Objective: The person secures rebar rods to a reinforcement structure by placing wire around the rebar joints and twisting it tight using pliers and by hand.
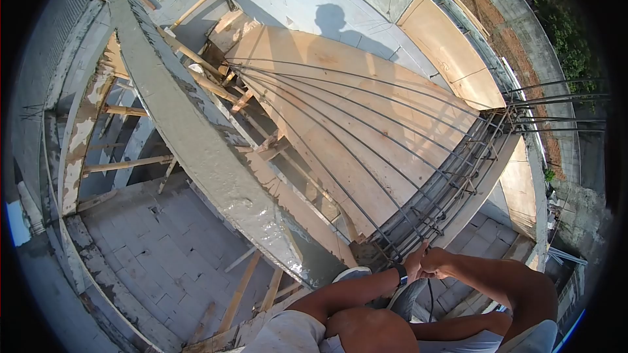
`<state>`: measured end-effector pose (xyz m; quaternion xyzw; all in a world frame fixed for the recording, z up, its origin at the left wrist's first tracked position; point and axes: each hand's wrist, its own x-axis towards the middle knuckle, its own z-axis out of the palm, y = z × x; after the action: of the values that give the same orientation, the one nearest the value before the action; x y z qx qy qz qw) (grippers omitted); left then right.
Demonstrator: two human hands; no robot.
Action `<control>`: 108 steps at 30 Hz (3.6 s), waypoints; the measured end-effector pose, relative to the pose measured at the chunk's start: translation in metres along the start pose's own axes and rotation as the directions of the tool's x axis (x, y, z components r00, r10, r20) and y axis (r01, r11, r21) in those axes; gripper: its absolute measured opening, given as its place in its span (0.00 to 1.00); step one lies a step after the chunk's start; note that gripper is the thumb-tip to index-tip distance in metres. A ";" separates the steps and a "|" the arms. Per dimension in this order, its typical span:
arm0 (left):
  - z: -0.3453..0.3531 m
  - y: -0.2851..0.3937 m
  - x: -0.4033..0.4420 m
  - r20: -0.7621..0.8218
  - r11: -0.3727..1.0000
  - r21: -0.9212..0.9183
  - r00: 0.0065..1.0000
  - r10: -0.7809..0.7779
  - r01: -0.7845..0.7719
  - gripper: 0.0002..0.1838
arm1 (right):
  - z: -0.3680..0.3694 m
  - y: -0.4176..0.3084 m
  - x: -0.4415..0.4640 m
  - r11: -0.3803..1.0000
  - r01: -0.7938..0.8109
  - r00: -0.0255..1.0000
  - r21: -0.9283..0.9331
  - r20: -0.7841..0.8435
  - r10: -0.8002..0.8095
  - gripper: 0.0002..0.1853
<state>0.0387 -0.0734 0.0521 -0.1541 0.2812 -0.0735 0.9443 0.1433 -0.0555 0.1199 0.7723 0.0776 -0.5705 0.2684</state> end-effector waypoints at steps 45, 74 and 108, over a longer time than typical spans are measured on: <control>-0.003 0.066 -0.050 -0.181 0.878 0.366 0.949 -0.257 0.308 0.20 | 0.076 -0.022 -0.047 -0.400 -0.232 0.934 0.887 0.088 -0.345 0.27; -0.034 0.033 0.026 -0.018 0.969 0.230 0.996 -0.090 0.092 0.13 | 0.033 -0.012 -0.149 -0.001 0.317 0.484 -0.948 0.163 -0.860 0.21; -0.029 0.051 0.051 0.210 0.015 0.976 0.955 0.209 -0.218 0.17 | 0.043 -0.029 -0.105 0.081 -0.042 0.731 -0.996 -0.086 -0.677 0.09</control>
<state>0.0680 -0.0443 -0.0137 0.5797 0.1700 -0.1030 0.7902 0.0599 -0.0331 0.1988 0.4965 0.6721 -0.1825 0.5181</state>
